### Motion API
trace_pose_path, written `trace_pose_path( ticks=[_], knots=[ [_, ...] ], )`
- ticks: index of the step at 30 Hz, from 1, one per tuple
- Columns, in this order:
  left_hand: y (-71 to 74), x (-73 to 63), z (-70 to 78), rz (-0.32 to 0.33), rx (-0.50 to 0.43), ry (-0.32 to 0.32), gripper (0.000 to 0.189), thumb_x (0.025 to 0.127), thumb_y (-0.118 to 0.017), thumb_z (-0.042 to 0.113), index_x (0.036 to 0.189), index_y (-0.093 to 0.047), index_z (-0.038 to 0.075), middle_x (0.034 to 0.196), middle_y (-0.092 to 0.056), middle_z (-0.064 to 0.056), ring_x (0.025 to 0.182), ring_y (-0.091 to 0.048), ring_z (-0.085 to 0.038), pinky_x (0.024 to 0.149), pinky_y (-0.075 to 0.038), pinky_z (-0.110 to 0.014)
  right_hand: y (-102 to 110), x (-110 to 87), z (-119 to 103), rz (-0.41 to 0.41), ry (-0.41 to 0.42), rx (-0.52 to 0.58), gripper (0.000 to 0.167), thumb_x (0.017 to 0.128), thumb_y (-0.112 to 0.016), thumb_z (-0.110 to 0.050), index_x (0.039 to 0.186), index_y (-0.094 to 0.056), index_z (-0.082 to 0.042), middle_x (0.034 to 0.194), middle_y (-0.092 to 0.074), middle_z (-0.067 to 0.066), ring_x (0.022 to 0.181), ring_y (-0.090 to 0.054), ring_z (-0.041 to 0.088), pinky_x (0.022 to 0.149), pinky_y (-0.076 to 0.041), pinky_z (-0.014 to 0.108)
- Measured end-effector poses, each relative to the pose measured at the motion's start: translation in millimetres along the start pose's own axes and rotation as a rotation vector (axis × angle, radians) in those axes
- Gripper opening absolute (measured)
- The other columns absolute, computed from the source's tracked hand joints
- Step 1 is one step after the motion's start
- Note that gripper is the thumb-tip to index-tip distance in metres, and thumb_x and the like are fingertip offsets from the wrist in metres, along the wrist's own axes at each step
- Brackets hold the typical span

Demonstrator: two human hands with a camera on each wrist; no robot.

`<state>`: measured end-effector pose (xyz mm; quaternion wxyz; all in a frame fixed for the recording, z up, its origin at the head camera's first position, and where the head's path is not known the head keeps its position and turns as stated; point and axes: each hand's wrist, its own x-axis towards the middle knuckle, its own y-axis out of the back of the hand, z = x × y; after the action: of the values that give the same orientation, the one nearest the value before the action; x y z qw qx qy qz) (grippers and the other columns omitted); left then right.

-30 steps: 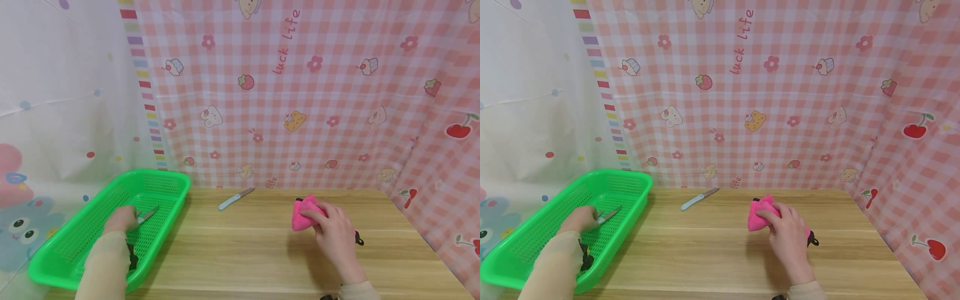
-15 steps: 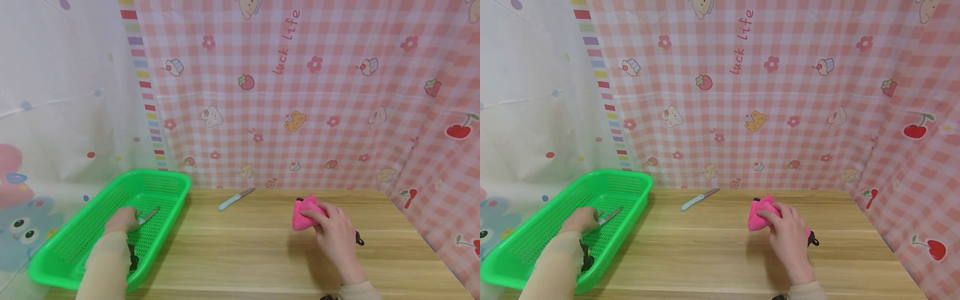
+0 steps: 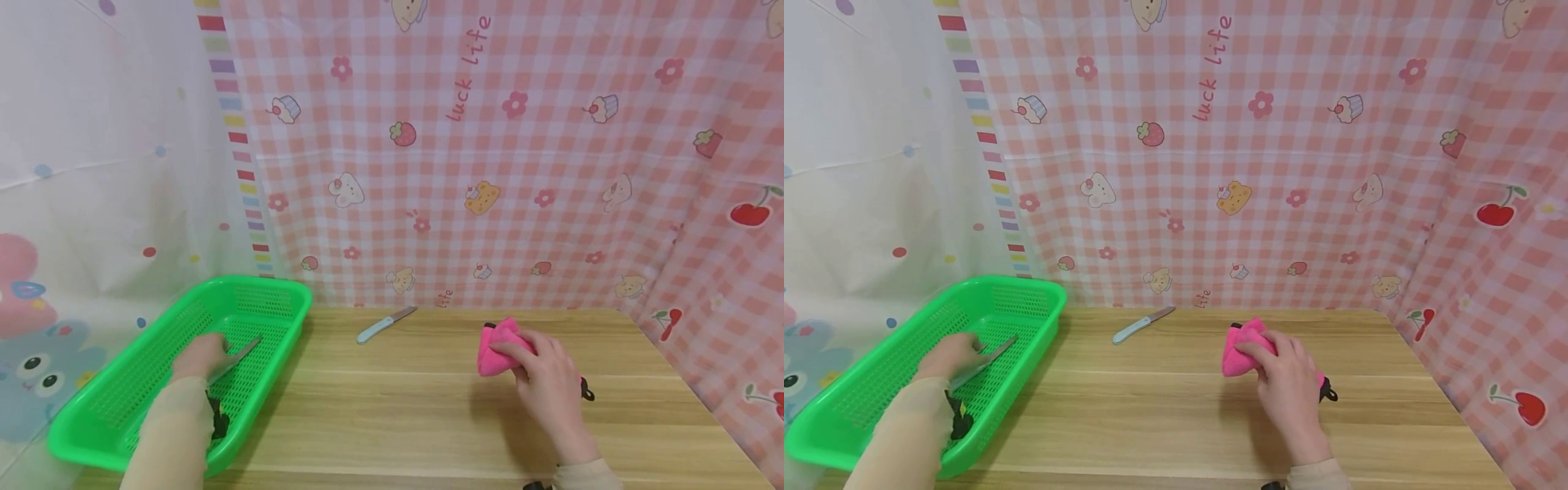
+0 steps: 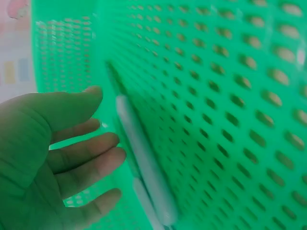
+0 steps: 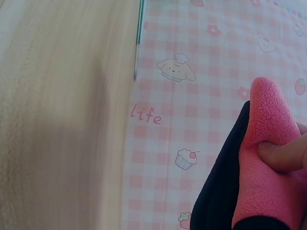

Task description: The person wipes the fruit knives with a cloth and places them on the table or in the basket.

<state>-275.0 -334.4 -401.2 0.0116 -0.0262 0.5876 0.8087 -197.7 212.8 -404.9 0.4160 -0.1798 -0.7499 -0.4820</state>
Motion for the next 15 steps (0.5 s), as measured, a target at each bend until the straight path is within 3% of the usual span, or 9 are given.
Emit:
trace_pose_path(
  ticks=[4, 7, 15],
  knots=[
    [2.7, 3.9, 4.9, 0.030, -0.030, -0.041, 0.043, 0.094, -0.064, 0.034, 0.106, -0.059, -0.007, 0.106, -0.062, -0.028, 0.094, -0.060, -0.044, 0.075, -0.051, -0.056, 0.2, 0.3, 0.3, 0.000, -0.001, -0.002, 0.044, 0.064, -0.084, 0.009, 0.095, -0.078, -0.021, 0.104, -0.066, 0.016, 0.094, -0.059, 0.042, 0.076, -0.047, 0.057],
    [7.8, 6.2, 10.6, 0.054, -0.041, -0.076, 0.046, 0.094, -0.064, 0.027, 0.120, -0.056, -0.011, 0.120, -0.058, -0.033, 0.107, -0.056, -0.052, 0.082, -0.049, -0.061, 0.3, 0.5, 0.3, -0.001, -0.002, -0.004, 0.043, 0.064, -0.084, 0.009, 0.095, -0.078, -0.020, 0.104, -0.066, 0.016, 0.093, -0.059, 0.042, 0.076, -0.047, 0.057],
    [25.7, 0.7, 35.8, 0.163, -0.075, -0.147, 0.044, 0.097, -0.061, 0.024, 0.122, -0.057, -0.011, 0.111, -0.064, -0.029, 0.098, -0.062, -0.043, 0.076, -0.052, -0.055, 0.9, 0.7, -1.1, -0.003, -0.003, 0.000, 0.042, 0.065, -0.083, 0.009, 0.095, -0.078, -0.020, 0.104, -0.066, 0.016, 0.093, -0.059, 0.043, 0.075, -0.047, 0.059]
  ],
)
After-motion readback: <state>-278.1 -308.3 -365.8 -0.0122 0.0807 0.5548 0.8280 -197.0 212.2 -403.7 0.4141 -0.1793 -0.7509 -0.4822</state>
